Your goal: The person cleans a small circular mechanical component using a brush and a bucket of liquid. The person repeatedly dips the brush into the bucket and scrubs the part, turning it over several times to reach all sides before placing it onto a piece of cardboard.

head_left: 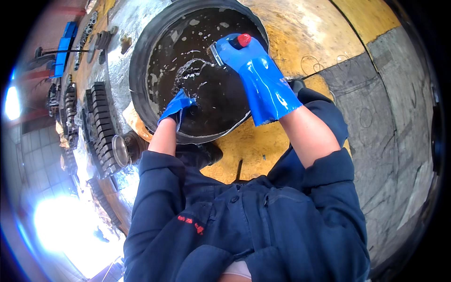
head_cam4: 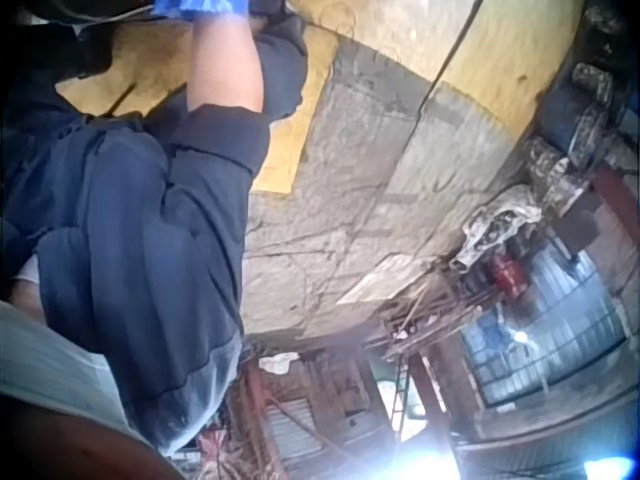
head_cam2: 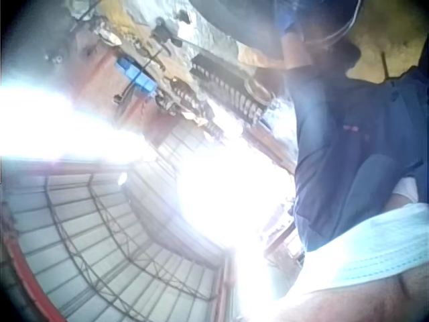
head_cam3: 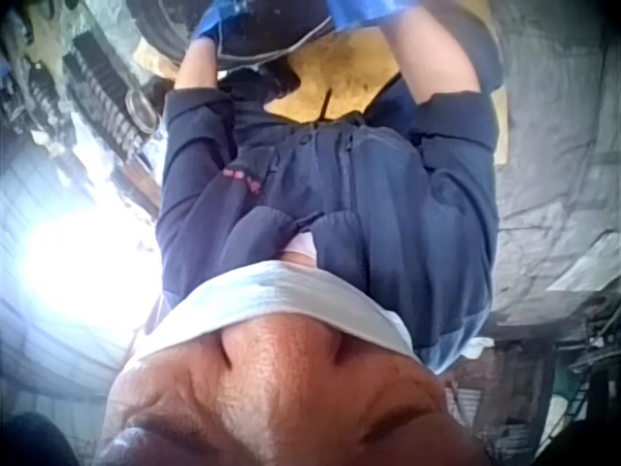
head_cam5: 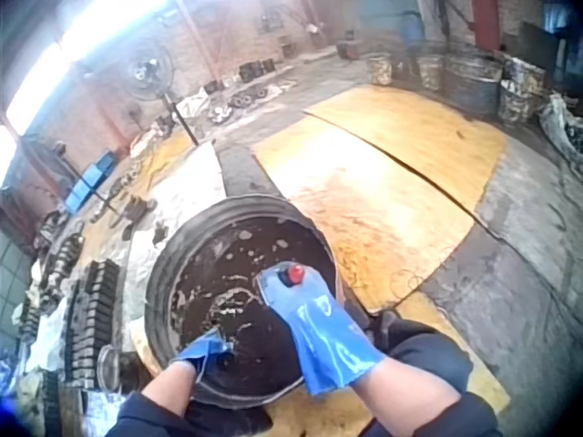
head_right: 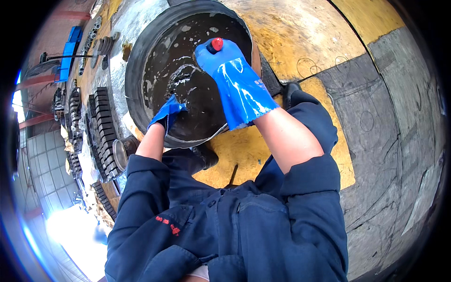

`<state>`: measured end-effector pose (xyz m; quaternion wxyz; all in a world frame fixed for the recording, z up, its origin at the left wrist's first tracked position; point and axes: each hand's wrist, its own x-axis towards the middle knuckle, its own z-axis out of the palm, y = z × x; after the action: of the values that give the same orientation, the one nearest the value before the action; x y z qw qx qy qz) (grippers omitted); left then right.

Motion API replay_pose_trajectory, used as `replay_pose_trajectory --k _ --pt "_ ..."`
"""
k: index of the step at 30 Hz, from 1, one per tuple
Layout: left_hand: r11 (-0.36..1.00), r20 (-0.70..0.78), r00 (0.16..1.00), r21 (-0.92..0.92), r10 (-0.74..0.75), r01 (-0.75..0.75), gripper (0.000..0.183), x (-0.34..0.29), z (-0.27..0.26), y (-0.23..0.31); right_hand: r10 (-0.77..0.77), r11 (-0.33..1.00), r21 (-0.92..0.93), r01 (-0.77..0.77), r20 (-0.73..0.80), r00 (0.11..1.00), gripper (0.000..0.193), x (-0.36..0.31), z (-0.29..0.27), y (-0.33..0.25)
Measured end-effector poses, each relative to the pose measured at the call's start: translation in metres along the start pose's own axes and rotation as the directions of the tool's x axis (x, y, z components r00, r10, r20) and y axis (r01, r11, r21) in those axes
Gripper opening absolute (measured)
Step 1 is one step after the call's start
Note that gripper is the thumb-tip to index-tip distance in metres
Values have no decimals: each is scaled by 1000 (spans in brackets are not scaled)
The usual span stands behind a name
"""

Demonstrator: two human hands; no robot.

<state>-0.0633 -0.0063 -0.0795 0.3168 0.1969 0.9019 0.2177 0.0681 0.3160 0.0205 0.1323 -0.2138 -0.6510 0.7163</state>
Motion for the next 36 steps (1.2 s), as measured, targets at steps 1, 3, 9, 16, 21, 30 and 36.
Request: replay_pose_trajectory --k 1,3,9,16,21,30,36 --pt "995 104 994 -100 16 -5 72 5 15 47 2 998 -69 -8 -79 997 16 -3 -22 -5" --pt "992 170 985 -129 28 -6 58 -16 7 56 -6 993 -121 -4 -82 997 15 -10 -9 -13" --pt "976 236 959 -189 156 -112 56 1 30 66 124 985 -113 -129 -49 991 32 7 -7 4" --pt "969 325 943 -247 67 16 61 2 54 19 187 967 -181 -182 15 982 35 5 25 -16" --pt "952 441 897 -270 -13 146 61 -29 38 101 148 973 -175 -147 -11 989 37 13 14 7" --pt "968 394 919 -228 -9 107 49 -28 39 81 120 983 -137 -121 -14 993 34 12 12 17" --pt "996 326 945 -78 -19 47 45 -42 56 68 136 951 -281 -128 12 991 39 9 14 8"
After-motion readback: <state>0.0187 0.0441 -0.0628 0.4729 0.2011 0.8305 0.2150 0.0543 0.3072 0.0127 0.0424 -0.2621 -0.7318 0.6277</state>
